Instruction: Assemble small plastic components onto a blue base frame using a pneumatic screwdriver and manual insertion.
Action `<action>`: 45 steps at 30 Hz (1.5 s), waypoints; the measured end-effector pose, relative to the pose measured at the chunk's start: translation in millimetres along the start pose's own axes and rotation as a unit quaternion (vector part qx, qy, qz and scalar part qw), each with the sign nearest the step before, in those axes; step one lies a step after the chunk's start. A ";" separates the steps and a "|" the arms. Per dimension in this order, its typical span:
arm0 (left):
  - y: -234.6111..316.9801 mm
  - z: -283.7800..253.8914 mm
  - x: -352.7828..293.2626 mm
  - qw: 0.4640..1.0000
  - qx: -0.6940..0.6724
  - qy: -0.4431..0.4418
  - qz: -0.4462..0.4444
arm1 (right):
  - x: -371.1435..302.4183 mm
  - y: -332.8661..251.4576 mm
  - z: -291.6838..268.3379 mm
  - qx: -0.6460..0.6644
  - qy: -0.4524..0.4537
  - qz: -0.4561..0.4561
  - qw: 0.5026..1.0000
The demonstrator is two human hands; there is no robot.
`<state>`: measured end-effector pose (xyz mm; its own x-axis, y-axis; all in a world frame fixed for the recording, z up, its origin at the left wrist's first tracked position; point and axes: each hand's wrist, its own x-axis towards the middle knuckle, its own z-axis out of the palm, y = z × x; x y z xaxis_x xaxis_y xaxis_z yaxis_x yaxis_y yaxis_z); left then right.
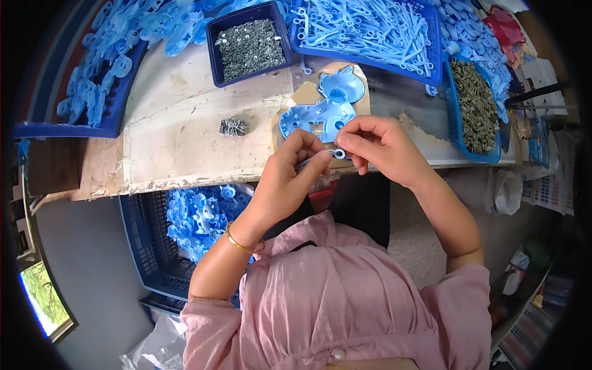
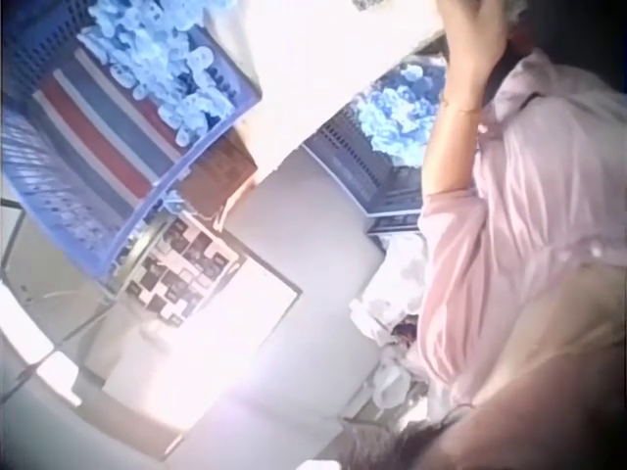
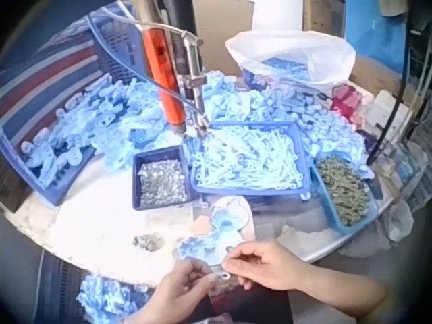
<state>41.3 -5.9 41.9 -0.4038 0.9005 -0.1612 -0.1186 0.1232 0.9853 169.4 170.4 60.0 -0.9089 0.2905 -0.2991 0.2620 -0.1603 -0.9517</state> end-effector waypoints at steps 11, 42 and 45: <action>1.9 12.1 -2.5 0.945 0.299 0.096 0.097 | -10.3 -7.2 11.6 -0.098 0.061 -0.025 0.993; -15.5 -30.2 46.0 0.827 0.481 0.163 0.240 | 49.0 7.0 -37.5 -0.146 0.045 -0.014 0.988; -16.0 -31.7 46.9 0.845 0.458 0.152 0.229 | 50.4 3.8 -37.0 -0.162 0.043 -0.009 0.986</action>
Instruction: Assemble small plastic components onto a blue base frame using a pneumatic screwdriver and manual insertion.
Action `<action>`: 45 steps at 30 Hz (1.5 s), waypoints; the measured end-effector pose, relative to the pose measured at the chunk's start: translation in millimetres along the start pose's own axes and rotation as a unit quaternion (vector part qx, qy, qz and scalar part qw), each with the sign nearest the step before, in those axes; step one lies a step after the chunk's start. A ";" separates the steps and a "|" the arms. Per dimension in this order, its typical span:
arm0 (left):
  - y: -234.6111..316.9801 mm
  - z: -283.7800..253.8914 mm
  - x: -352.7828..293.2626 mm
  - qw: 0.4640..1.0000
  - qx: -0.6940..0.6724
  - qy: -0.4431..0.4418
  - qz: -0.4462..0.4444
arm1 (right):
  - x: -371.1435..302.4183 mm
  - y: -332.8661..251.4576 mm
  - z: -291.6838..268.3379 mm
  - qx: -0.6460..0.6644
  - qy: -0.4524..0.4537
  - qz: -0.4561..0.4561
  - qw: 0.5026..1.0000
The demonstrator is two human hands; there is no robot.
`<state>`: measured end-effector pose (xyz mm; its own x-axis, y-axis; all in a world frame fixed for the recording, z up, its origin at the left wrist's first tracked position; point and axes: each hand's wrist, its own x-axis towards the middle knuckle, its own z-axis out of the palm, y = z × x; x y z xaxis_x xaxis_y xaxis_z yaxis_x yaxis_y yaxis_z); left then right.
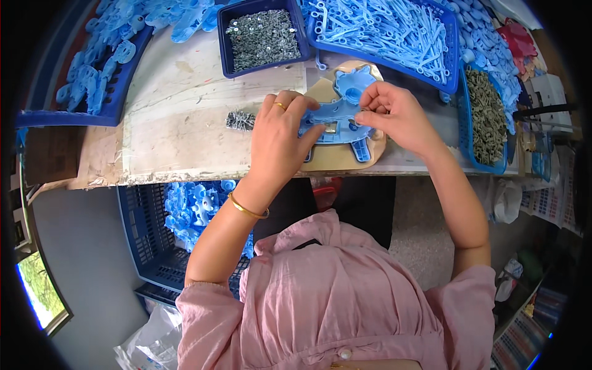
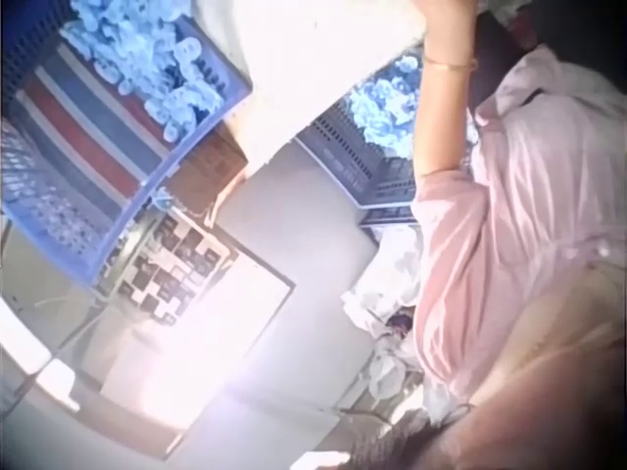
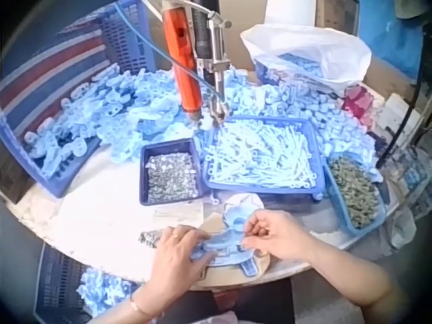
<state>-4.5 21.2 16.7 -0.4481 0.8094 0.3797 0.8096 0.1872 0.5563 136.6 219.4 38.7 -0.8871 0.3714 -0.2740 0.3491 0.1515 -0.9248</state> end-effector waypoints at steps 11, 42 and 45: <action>1.5 2.3 1.3 1.000 0.007 0.007 0.001 | -0.5 -5.3 8.1 -0.048 0.019 0.008 0.999; -24.8 -30.9 41.6 0.982 0.147 0.107 0.046 | 99.2 -155.9 48.1 -0.372 0.450 -0.493 0.645; -66.6 -37.3 65.8 0.969 0.229 0.096 -0.001 | 133.2 -160.2 45.4 -0.340 0.509 -0.506 0.608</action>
<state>-102.0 41.2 32.2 -0.4763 0.6988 0.5337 0.8724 0.4516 0.1873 -51.2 203.0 138.4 -0.2261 0.0948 0.9695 0.1311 0.9892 -0.0661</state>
